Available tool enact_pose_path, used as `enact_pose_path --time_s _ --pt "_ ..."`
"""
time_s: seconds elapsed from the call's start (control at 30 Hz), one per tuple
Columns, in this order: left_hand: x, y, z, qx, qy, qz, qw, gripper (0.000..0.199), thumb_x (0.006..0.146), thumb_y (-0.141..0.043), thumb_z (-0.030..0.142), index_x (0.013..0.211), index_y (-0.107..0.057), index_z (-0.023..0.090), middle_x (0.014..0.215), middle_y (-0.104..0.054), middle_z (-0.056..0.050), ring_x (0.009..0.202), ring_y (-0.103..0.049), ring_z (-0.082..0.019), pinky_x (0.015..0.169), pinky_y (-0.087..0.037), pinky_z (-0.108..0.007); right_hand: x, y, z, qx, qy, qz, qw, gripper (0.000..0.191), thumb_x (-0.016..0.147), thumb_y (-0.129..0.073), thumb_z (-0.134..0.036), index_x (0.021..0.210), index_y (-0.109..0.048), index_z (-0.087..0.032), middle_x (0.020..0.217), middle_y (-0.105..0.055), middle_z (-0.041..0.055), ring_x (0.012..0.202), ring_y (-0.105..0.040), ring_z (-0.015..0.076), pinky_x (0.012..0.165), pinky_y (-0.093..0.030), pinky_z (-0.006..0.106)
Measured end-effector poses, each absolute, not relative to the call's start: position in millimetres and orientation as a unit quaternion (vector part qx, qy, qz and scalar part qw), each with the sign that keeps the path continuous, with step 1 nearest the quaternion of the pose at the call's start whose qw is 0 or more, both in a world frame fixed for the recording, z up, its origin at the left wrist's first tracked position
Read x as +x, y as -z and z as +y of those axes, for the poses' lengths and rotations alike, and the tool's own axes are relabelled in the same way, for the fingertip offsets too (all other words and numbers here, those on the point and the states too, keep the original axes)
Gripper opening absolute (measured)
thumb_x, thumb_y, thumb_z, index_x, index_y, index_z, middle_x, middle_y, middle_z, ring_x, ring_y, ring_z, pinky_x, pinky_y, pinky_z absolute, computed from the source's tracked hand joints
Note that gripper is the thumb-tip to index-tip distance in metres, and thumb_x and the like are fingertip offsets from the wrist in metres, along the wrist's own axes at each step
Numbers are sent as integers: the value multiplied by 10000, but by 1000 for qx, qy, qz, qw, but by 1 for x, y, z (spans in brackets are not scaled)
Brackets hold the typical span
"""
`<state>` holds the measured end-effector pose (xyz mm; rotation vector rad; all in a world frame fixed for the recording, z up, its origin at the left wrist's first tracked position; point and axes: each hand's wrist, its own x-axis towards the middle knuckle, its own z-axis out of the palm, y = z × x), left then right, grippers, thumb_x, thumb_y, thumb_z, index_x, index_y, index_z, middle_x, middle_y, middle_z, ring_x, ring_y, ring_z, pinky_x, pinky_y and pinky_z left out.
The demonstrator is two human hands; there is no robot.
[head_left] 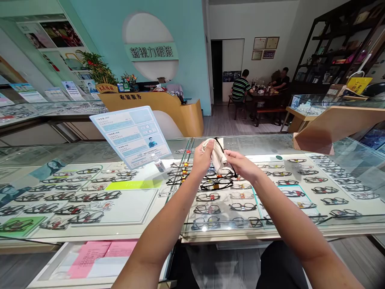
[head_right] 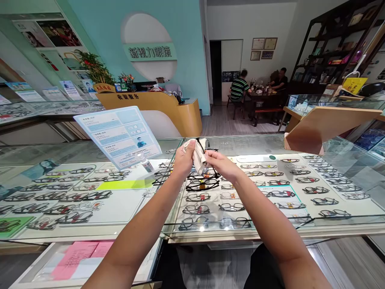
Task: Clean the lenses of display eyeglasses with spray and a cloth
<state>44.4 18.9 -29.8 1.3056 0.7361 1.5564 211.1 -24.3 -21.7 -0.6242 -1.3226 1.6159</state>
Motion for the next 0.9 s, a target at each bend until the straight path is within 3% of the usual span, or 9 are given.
enact_pose_path --time_s 0.17,0.23,0.3,0.37,0.4,0.5,0.57,0.67,0.9 --pt "33 23 33 450 -668 262 532 534 746 -875 473 1150 -661 197 932 -732 -41 726 -658 -155 666 -522 -272 229 14 -18 -251 -626 -512 533 430 776 -918 -574 986 -779 -225 1007 -735 50 1019 -652 201 896 -519 304" --pt "30 21 34 448 -673 252 532 473 725 -836 353 1136 -639 224 833 -650 21 597 -535 -94 563 -431 -219 236 12 -16 -230 -625 -506 548 390 811 -895 -561 964 -766 -227 1023 -754 59 1051 -676 209 905 -535 307" --pt "28 22 30 476 -673 249 509 376 793 -778 359 1123 -636 247 703 -486 74 508 -364 -73 489 -301 -198 239 12 -15 -211 -624 -507 556 336 857 -865 -534 912 -733 -230 1003 -764 50 1026 -691 194 907 -538 297" --pt "27 23 26 539 -670 270 434 238 910 -708 452 963 -640 230 654 -375 73 502 -302 -88 481 -272 -219 240 14 -13 -206 -617 -514 559 314 889 -840 -521 912 -711 -236 993 -772 34 975 -694 172 915 -535 288" --pt "27 24 23 577 -669 291 366 317 950 -680 501 833 -608 214 655 -374 57 525 -334 -99 505 -319 -234 240 15 -13 -210 -610 -523 557 309 904 -826 -524 930 -708 -240 986 -773 27 952 -693 167 922 -533 292" --pt "28 26 18 675 -645 337 120 499 936 -736 587 679 -554 200 803 -571 -24 757 -581 -164 747 -525 -309 242 18 -8 -236 -556 -584 542 313 950 -767 -546 933 -693 -243 943 -769 18 927 -691 175 952 -523 321" --pt "28 26 17 726 -603 328 23 444 880 -805 627 971 -719 201 1108 -709 -101 1061 -681 -253 949 -565 -384 245 20 -5 -260 -489 -636 538 342 964 -737 -569 894 -681 -239 904 -757 18 920 -685 188 958 -513 340" --pt "29 28 18 781 -544 304 -27 806 879 -794 676 1498 -574 209 1461 -664 -176 1357 -632 -323 1106 -543 -463 253 20 -2 -294 -408 -691 518 389 974 -701 -605 861 -678 -233 883 -740 19 897 -667 200 929 -504 353" --pt "28 30 19 802 -534 253 -84 787 897 -799 631 1533 -567 230 1439 -699 -156 1316 -682 -308 1130 -552 -459 265 9 -10 -293 -416 -728 459 440 984 -665 -626 835 -660 -212 822 -759 33 844 -677 198 905 -505 368"
